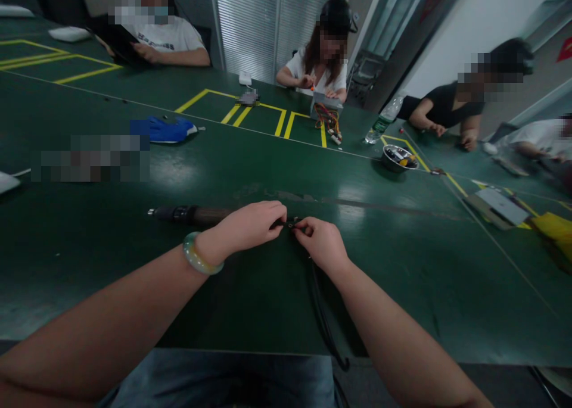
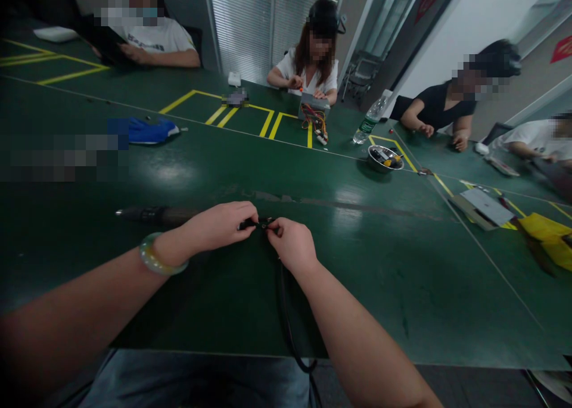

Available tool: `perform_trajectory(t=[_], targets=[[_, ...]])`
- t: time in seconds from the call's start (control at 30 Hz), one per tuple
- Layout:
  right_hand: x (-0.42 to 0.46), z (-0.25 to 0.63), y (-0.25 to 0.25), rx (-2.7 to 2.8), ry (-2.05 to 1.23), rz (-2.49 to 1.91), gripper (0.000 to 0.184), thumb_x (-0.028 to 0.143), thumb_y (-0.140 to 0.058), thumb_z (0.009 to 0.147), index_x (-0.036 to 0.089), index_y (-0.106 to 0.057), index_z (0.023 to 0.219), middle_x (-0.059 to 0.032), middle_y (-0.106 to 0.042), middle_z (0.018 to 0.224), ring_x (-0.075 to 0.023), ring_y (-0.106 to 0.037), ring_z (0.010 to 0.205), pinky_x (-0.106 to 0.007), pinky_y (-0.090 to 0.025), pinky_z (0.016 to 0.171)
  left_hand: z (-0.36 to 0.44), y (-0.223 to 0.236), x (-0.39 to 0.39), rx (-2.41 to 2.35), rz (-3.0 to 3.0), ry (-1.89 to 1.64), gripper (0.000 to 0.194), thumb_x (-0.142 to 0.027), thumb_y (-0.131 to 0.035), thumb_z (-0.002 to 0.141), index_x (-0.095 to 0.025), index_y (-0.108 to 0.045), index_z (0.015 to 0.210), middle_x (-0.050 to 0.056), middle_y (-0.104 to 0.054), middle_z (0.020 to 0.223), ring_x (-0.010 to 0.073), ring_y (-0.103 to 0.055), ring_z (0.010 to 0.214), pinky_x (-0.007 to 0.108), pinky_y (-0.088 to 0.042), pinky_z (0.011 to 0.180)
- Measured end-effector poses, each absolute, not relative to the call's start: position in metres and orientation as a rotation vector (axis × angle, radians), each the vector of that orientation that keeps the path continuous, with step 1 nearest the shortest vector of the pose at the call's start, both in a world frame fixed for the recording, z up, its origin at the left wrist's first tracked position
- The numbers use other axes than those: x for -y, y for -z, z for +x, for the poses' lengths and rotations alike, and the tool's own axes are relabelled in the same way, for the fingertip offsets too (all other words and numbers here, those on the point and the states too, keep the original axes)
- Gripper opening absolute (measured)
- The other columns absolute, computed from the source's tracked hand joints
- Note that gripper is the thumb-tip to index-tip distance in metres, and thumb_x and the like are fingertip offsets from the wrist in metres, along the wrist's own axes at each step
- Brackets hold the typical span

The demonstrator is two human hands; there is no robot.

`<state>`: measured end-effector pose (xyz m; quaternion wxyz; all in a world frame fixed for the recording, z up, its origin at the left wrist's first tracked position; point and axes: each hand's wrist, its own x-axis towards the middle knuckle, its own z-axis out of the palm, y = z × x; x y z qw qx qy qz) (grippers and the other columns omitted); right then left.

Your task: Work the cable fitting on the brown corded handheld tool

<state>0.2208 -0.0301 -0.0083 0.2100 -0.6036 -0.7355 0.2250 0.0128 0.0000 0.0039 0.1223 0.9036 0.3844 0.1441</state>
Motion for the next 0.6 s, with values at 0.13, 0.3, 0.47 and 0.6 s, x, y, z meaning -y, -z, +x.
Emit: perform_trajectory(t=[0.13,0.3,0.47,0.6], targets=[[0.031,0.221,0.008,2.049,-0.676,-1.642,0.011,0.029,-0.064,0.084,0.025,-0.071,0.091,0.0052,-0.063,0.064,-0.011,-0.056,0.056,-0.023,-0.034,0.055,0.014,-0.003,-0.002,-1.096,2.635,-0.432,0.013,-0.024,-0.055,0.086,-0.02,-0.06,0.098,0.003,-0.062,0.098,0.0184,-0.059,0.087,0.031,-0.046,0.077],[0.031,0.223,0.013,2.015,-0.697,-1.609,0.01,0.03,-0.064,0.084,0.024,-0.07,0.09,0.0052,-0.064,0.066,-0.0103,-0.056,0.057,-0.022,-0.033,0.054,0.017,-0.004,-0.001,-1.042,2.647,-0.438,0.014,-0.021,-0.055,0.086,-0.02,-0.06,0.099,0.003,-0.062,0.099,0.0182,-0.059,0.09,0.03,-0.047,0.08],[0.028,0.225,0.019,1.951,-0.78,-1.602,0.014,0.034,-0.063,0.085,0.022,-0.07,0.088,0.0037,-0.064,0.065,-0.0108,-0.055,0.056,-0.022,-0.032,0.051,0.018,-0.006,-0.001,-1.018,2.654,-0.433,0.012,-0.02,-0.055,0.086,-0.019,-0.06,0.097,0.003,-0.062,0.098,0.0187,-0.059,0.091,0.031,-0.047,0.081],[0.027,0.225,0.019,1.912,-0.804,-1.622,0.017,0.037,-0.06,0.087,0.022,-0.069,0.088,0.0038,-0.063,0.062,-0.011,-0.055,0.053,-0.022,-0.032,0.049,0.018,-0.006,0.0,-1.039,2.649,-0.428,0.01,-0.021,-0.055,0.086,-0.019,-0.058,0.096,0.003,-0.061,0.096,0.0185,-0.059,0.089,0.03,-0.046,0.079]])
